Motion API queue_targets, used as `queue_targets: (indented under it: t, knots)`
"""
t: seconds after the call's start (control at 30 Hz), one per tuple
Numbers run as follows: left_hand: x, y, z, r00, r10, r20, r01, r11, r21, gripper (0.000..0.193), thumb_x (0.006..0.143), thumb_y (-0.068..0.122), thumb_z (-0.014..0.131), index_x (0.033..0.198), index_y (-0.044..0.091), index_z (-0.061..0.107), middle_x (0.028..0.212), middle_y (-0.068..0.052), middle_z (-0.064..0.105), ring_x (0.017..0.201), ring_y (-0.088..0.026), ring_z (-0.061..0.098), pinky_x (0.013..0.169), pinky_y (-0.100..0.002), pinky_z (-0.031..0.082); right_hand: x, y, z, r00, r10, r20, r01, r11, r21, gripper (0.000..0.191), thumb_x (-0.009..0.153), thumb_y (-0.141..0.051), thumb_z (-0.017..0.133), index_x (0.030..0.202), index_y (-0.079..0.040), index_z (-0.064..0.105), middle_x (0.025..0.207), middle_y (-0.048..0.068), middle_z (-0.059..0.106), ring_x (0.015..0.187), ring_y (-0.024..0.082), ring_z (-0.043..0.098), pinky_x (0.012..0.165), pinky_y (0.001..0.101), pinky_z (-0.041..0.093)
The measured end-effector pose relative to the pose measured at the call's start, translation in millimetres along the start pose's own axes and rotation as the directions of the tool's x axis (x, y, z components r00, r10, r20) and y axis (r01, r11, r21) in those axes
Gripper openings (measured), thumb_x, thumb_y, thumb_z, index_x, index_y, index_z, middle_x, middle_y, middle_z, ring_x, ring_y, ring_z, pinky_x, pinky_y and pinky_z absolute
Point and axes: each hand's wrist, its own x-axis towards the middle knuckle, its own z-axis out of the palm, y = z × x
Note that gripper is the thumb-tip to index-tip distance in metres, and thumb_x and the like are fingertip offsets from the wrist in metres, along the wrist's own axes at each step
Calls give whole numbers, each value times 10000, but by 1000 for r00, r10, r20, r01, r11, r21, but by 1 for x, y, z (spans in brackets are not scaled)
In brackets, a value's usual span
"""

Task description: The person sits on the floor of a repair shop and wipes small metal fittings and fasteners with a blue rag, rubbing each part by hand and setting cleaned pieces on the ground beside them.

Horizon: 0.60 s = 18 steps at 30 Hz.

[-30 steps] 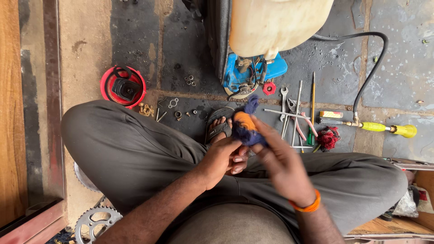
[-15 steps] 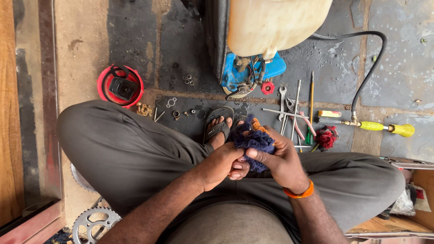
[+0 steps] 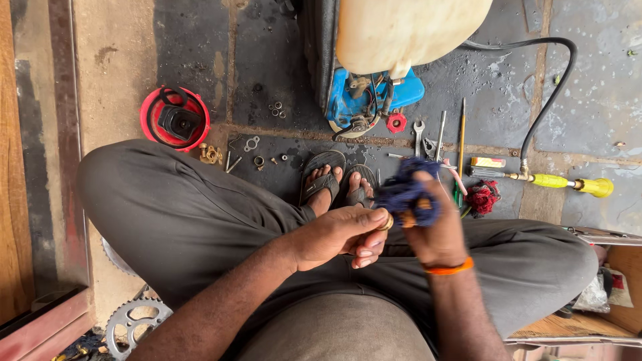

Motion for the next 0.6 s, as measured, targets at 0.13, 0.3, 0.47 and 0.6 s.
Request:
queue_targets:
  t: [0.13, 0.3, 0.47, 0.6]
  knots:
    - [-7, 4, -9, 1000, 5, 27, -4, 999, -41, 462, 1109, 518, 435, 854, 133, 445, 773, 13, 458, 712, -123, 505, 659, -265, 421, -22, -22, 8, 973, -120, 197, 120, 993, 14, 514, 951, -323, 677, 1355, -28, 557, 1111, 86, 691, 936, 209, 690, 833, 363, 553]
    - [-3, -11, -26, 985, -47, -169, 56, 997, 53, 388, 1095, 427, 502, 945, 78, 578, 810, -6, 548, 732, -111, 560, 697, -264, 489, -49, -21, 26, 830, 58, 554, 247, 853, -459, 572, 963, -192, 719, 1480, -85, 497, 1030, 89, 735, 935, 205, 722, 905, 357, 581]
    - [3, -26, -35, 939, 15, -345, 37, 989, 142, 358, 1071, 368, 503, 966, 54, 641, 832, -7, 621, 736, -118, 624, 702, -291, 551, -50, -14, 32, 775, -297, 558, 620, 188, -761, 462, 785, 4, 719, 1243, -53, 734, 924, 80, 647, 822, 223, 668, 759, 338, 540]
    - [8, -24, -24, 890, 146, -431, -48, 972, 231, 369, 1078, 359, 502, 941, 49, 649, 791, -17, 633, 735, -124, 653, 698, -303, 572, -51, 4, 22, 530, -527, 664, 656, -240, -715, 500, 698, 4, 706, 1196, -34, 707, 1044, 141, 657, 907, 305, 644, 807, 356, 513]
